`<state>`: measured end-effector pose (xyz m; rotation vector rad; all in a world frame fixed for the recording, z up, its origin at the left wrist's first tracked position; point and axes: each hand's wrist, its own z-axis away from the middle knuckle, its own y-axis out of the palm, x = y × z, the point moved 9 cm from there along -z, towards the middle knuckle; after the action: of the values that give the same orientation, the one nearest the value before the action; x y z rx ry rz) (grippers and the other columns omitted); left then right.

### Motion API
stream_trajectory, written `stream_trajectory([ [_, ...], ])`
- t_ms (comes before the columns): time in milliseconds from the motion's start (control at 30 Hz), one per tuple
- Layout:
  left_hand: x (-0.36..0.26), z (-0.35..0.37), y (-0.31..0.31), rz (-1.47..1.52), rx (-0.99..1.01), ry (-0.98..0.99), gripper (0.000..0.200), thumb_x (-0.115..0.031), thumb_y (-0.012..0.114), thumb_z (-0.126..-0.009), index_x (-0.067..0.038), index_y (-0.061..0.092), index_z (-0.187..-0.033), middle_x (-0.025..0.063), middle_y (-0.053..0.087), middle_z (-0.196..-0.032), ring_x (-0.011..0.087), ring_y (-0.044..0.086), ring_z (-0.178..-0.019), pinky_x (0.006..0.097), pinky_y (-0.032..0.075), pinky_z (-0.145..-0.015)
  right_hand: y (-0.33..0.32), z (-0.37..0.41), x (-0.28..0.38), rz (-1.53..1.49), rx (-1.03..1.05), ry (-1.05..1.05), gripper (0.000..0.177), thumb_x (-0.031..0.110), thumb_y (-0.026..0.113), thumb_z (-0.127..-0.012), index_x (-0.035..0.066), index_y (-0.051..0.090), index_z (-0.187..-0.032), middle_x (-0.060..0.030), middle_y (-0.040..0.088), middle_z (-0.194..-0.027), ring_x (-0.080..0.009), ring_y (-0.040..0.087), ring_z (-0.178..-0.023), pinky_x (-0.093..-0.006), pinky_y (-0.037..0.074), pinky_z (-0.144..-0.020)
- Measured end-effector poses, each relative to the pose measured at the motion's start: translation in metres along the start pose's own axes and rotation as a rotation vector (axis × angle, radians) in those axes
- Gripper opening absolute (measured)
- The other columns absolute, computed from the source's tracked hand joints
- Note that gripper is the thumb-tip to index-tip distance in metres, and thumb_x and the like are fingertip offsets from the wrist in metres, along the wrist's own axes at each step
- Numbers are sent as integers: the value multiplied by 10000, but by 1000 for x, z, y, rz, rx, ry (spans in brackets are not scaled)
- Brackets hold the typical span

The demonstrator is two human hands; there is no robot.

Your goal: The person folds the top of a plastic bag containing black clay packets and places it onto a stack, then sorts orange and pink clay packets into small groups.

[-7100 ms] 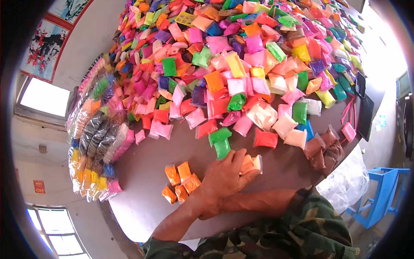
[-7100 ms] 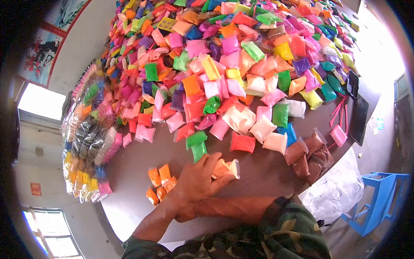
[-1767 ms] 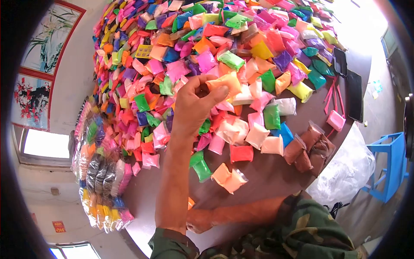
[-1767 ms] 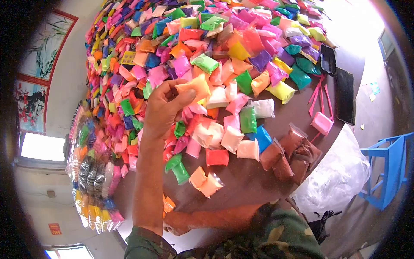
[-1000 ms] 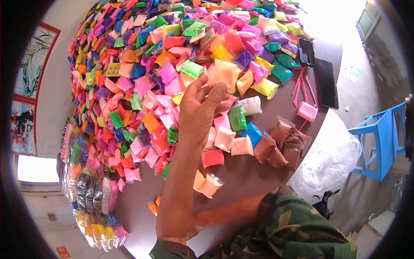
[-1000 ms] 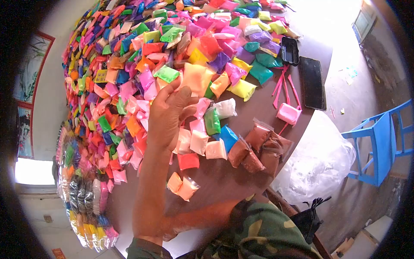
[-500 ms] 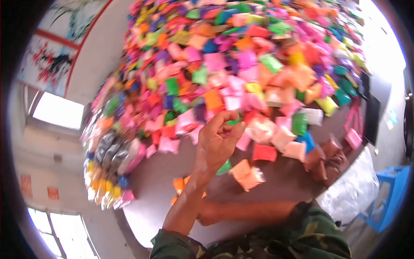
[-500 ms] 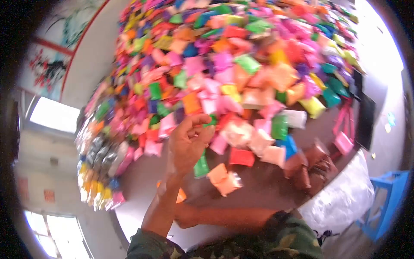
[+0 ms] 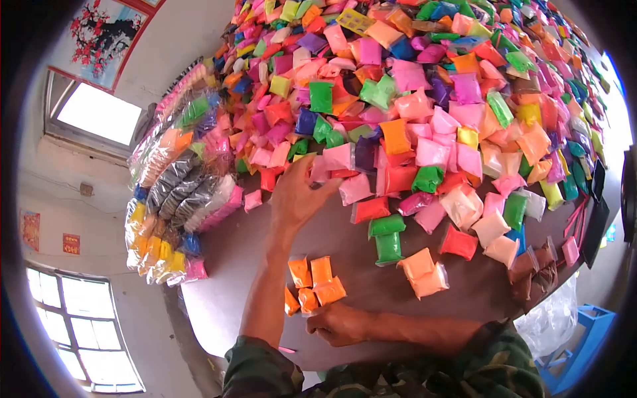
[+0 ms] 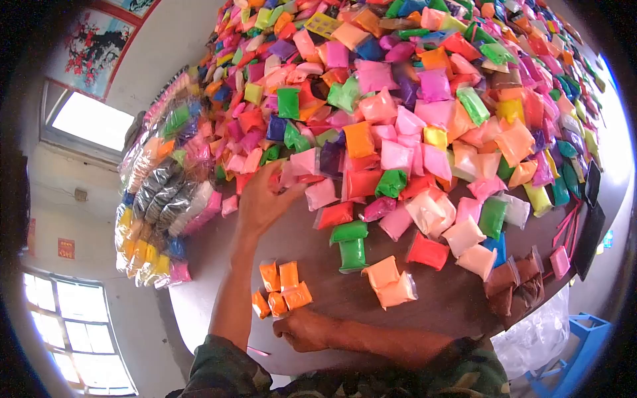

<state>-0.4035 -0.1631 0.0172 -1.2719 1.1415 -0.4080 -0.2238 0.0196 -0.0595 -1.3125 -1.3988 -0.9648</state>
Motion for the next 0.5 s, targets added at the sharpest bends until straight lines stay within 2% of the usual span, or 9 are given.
stream_trajectory([
  [100,-24,-17,16,-81,-129,303,726,-359,890,-789,-16,625,-1371,193,695,-1261,274,721,-959,366,581,-864,-2,1,1,3,-10,-24,132,-15,602,-890,18,671,-998,-187,682,-863,-398,700,-824,-483,553,-732],
  [300,-42,-34,36,174,-37,198,538,-260,866,-815,-5,686,-1254,175,723,-1158,218,718,-934,350,584,-808,-5,1,5,-9,-46,-47,134,-29,612,-876,25,667,-986,-184,678,-850,-408,696,-822,-498,546,-704],
  [400,-57,-32,26,241,-34,194,431,-283,838,-855,19,722,-1139,149,752,-984,191,725,-831,343,580,-739,-7,2,5,-3,-84,-59,136,-34,612,-871,27,679,-972,-187,682,-843,-408,693,-806,-497,544,-694],
  [500,-52,-24,18,389,81,-51,329,-265,791,-910,30,724,-1040,126,724,-807,205,705,-707,364,555,-658,-5,1,3,-4,-101,-68,137,-33,609,-867,29,689,-960,-191,686,-841,-409,691,-802,-496,545,-701],
])
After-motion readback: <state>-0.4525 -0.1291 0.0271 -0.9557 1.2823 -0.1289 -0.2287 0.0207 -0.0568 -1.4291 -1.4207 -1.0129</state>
